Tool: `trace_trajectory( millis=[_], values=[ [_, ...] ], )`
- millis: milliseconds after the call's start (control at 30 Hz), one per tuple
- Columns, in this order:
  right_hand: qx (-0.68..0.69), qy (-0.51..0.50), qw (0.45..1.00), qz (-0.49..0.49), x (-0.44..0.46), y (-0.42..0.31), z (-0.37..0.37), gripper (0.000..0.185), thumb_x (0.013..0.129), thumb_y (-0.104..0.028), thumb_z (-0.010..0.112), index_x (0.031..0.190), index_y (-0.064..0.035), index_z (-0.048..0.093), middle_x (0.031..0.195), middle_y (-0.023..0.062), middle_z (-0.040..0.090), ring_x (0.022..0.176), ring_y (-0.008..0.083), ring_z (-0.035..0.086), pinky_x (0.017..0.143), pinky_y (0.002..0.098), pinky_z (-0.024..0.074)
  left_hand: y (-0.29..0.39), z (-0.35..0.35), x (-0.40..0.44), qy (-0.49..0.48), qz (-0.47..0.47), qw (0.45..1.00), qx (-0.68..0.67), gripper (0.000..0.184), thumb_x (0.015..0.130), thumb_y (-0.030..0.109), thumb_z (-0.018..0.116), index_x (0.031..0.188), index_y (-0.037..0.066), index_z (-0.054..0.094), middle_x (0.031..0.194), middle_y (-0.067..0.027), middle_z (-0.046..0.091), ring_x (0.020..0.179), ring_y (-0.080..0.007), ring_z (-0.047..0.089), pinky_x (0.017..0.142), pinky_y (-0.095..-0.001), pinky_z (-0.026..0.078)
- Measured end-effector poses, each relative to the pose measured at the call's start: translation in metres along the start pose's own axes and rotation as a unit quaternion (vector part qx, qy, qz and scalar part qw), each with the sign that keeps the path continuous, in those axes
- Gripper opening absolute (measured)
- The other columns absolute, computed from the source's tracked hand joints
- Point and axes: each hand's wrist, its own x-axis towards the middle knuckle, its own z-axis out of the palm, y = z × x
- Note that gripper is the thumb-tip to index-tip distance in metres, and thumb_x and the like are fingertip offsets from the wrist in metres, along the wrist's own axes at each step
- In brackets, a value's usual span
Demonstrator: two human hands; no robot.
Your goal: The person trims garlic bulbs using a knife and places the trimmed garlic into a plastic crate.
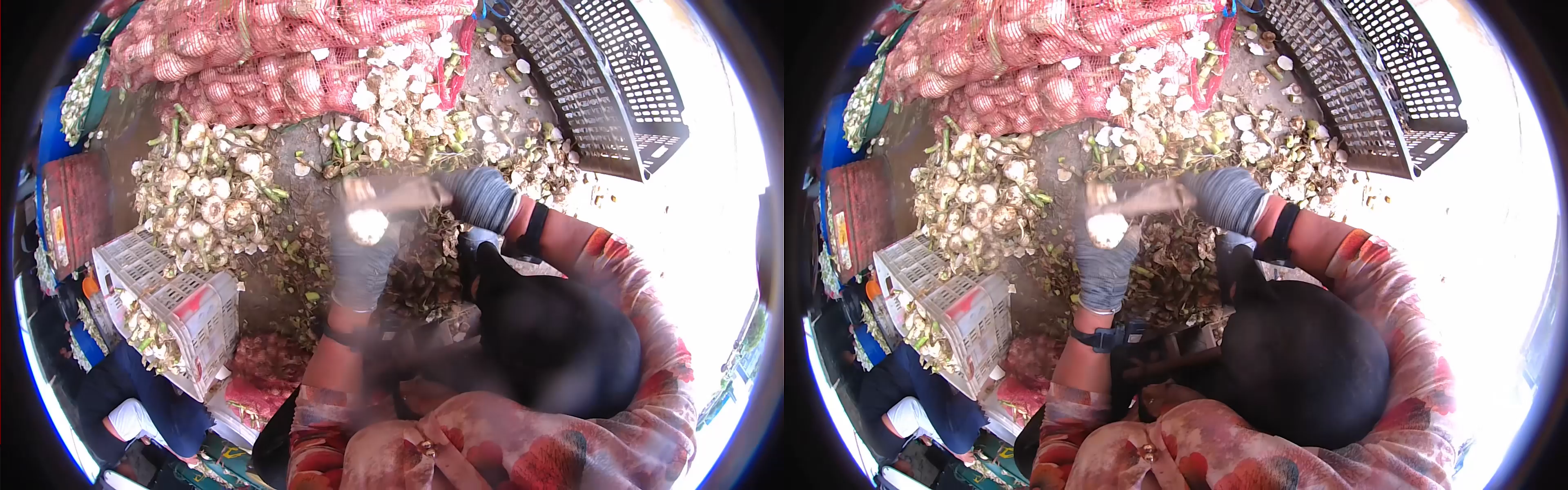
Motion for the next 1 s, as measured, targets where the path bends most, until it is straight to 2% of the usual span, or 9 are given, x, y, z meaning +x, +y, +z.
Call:
trace_trajectory(
  millis=[133,233,333,433,567,700,767,867,1000],
  values=[
    [0.002,0.077,0.993,0.092,0.007,0.069,0.029,0.029,0.083,-0.029,0.062,0.100,-0.0059,0.058,0.076,0.0201,0.065,0.074,0.0380,0.065,0.065,0.0460,0.0509,0.028,-0.078,-0.024,0.190,-0.015,0.974,0.121,0.041,0.078,0.002,0.068,0.114,0.006,0.048,0.100,-0.0066,0.057,0.089,-0.0170,0.056,0.080,-0.0305,0.048],
    [0.036,0.119,0.984,0.131,-0.002,0.049,0.020,0.035,0.083,-0.035,0.065,0.098,-0.0050,0.059,0.077,0.0213,0.064,0.075,0.0404,0.063,0.066,0.0474,0.0496,0.040,-0.235,-0.022,-0.154,0.186,0.866,-0.438,0.044,0.095,0.038,0.049,0.117,0.000,0.049,0.118,-0.0122,0.057,0.111,-0.0242,0.053,0.098,-0.0439,0.042],
    [0.046,0.130,0.984,0.110,-0.005,0.027,0.011,0.030,0.083,-0.033,0.065,0.097,-0.0073,0.059,0.076,0.0193,0.064,0.074,0.0400,0.063,0.066,0.0460,0.0497,0.049,-0.237,-0.035,0.440,0.052,0.846,-0.296,0.048,0.098,0.041,0.044,0.116,-0.003,0.051,0.116,-0.0166,0.058,0.112,-0.0304,0.055,0.102,-0.0422,0.043],
    [0.077,0.083,0.991,0.073,0.001,0.013,0.016,0.032,0.082,-0.035,0.066,0.101,-0.0098,0.059,0.078,0.0186,0.064,0.076,0.0392,0.063,0.066,0.0459,0.0499,-0.043,-0.165,-0.039,0.166,-0.006,0.980,0.112,0.041,0.091,0.023,0.059,0.127,0.005,0.051,0.129,-0.0142,0.053,0.123,-0.0261,0.048,0.106,-0.0402,0.037],
    [0.036,0.065,0.997,-0.018,-0.012,-0.003,0.018,0.024,0.082,-0.028,0.064,0.098,-0.0111,0.059,0.077,0.0164,0.065,0.074,0.0375,0.064,0.064,0.0452,0.0512,-0.126,-0.072,-0.049,-0.089,0.111,0.830,0.540,0.034,0.081,0.022,0.070,0.109,0.004,0.064,0.120,-0.0165,0.058,0.118,-0.0324,0.050,0.105,-0.0438,0.034],
    [0.057,-0.006,0.997,-0.052,-0.026,0.002,0.033,0.031,0.077,-0.025,0.064,0.106,-0.0130,0.059,0.073,0.0168,0.064,0.071,0.0362,0.065,0.063,0.0454,0.0513,-0.142,-0.058,-0.041,-0.060,0.104,0.816,0.565,0.032,0.080,0.019,0.070,0.107,0.003,0.063,0.119,-0.0159,0.058,0.116,-0.0292,0.052,0.099,-0.0433,0.040],
    [0.049,-0.063,0.994,-0.077,-0.027,0.000,0.033,0.040,0.076,-0.023,0.064,0.113,-0.0130,0.058,0.076,0.0167,0.065,0.071,0.0353,0.066,0.061,0.0442,0.0515,-0.150,-0.060,-0.035,-0.041,-0.252,0.966,0.049,0.034,0.085,0.021,0.063,0.117,0.011,0.058,0.106,-0.0122,0.061,0.090,-0.0266,0.061,0.081,-0.0390,0.051],
    [0.063,-0.045,0.989,-0.129,-0.021,-0.025,0.020,0.033,0.072,-0.019,0.066,0.104,-0.0118,0.059,0.076,0.0149,0.065,0.072,0.0361,0.065,0.061,0.0440,0.0517,-0.222,-0.069,-0.043,-0.044,-0.027,0.985,0.163,0.026,0.091,0.019,0.058,0.113,0.005,0.059,0.097,-0.0067,0.061,0.076,-0.0166,0.059,0.069,-0.0325,0.051],
    [0.043,-0.104,0.983,-0.143,-0.004,-0.029,0.013,0.026,0.077,-0.022,0.064,0.100,-0.0098,0.060,0.080,0.0153,0.066,0.076,0.0368,0.065,0.064,0.0446,0.0516,-0.114,-0.048,-0.023,-0.102,-0.019,0.986,0.133,0.025,0.090,0.019,0.060,0.107,0.001,0.063,0.094,-0.0064,0.063,0.079,-0.0170,0.057,0.072,-0.0319,0.050]
  ],
)
